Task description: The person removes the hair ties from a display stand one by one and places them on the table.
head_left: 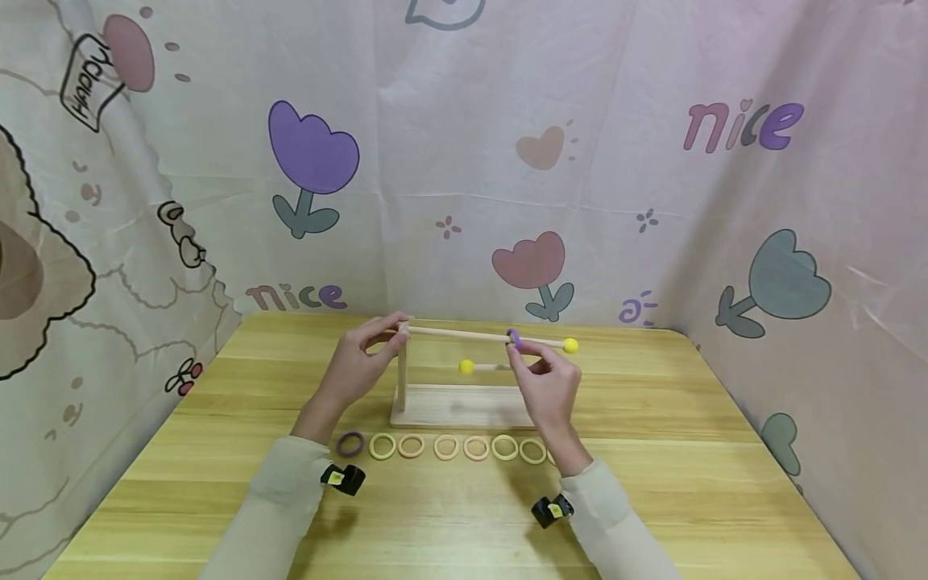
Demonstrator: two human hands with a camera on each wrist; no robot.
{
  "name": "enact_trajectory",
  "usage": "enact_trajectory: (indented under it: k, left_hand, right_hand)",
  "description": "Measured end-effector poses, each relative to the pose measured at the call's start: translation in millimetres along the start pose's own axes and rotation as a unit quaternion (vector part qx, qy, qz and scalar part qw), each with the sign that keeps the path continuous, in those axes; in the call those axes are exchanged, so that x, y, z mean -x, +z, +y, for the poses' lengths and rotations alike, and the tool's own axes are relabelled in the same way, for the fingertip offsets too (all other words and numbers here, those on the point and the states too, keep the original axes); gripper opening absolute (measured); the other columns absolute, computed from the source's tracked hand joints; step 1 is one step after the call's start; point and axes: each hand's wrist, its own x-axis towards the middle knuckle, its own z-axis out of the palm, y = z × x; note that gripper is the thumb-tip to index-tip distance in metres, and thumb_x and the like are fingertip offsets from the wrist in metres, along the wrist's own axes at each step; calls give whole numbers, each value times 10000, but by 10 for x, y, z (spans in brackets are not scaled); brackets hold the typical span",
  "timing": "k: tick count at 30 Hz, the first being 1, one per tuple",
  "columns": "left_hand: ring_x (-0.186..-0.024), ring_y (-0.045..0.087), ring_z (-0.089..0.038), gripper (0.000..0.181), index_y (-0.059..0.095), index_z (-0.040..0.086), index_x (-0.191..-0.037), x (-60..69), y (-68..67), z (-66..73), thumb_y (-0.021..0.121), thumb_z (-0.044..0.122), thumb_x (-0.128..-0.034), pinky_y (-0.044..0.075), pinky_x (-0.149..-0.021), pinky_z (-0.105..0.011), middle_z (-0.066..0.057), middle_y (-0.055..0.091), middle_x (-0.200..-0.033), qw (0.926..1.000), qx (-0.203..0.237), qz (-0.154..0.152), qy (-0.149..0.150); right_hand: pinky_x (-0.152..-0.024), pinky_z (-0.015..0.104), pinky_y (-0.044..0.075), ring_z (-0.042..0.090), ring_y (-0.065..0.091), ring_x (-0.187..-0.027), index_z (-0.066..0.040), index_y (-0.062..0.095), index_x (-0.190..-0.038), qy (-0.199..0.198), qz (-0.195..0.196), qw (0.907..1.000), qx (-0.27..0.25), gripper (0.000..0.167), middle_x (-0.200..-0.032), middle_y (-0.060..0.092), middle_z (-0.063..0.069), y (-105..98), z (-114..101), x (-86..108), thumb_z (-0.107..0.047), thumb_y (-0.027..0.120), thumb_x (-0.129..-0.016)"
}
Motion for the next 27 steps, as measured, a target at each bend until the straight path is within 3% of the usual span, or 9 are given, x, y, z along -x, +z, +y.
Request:
enact_trajectory:
  k: [4,9,18,27]
  left_hand:
    - [-1080,614,57,345,670,68,-1357,-1,-1,-1,638,183,-1034,515,-967,-80,-189,691,-1300,10000,24,-7,-5]
    - [-1081,621,42,341,675,81,-1354,-1,-1,10,639,197,-1035,522,-967,-90,-122,702,-1300,10000,-39,1,-33]
    - [-1088,623,33,344,673,72,-1354,-3,-2,-1,640,194,-1034,566,-1010,-227,-95,703,-1301,10000,-83,1,-37]
    - [-1090,617,37,352,665,62,-1363,4,-4,13,636,188,-1036,518,-976,-91,-98,699,-1309,10000,-50,-4,-15]
  right_hand:
    - [-454,42,352,-36,454,-461,125,764,-850,-4,21,10000,3,93,-753,747,267,-33,17,-6,111,819,-776]
    - [-453,44,363,-38,466,-467,131,764,-862,-10,51,10000,-31,96,-767,747,278,-75,36,-17,119,812,-780]
    - [-463,48,391,-43,497,-484,134,761,-868,66,129,9999,-23,94,-782,747,283,-174,94,-24,123,806,-786]
    - [-490,37,405,-34,508,-499,138,759,-868,178,269,9995,74,112,-808,749,292,-279,141,-45,116,822,-778]
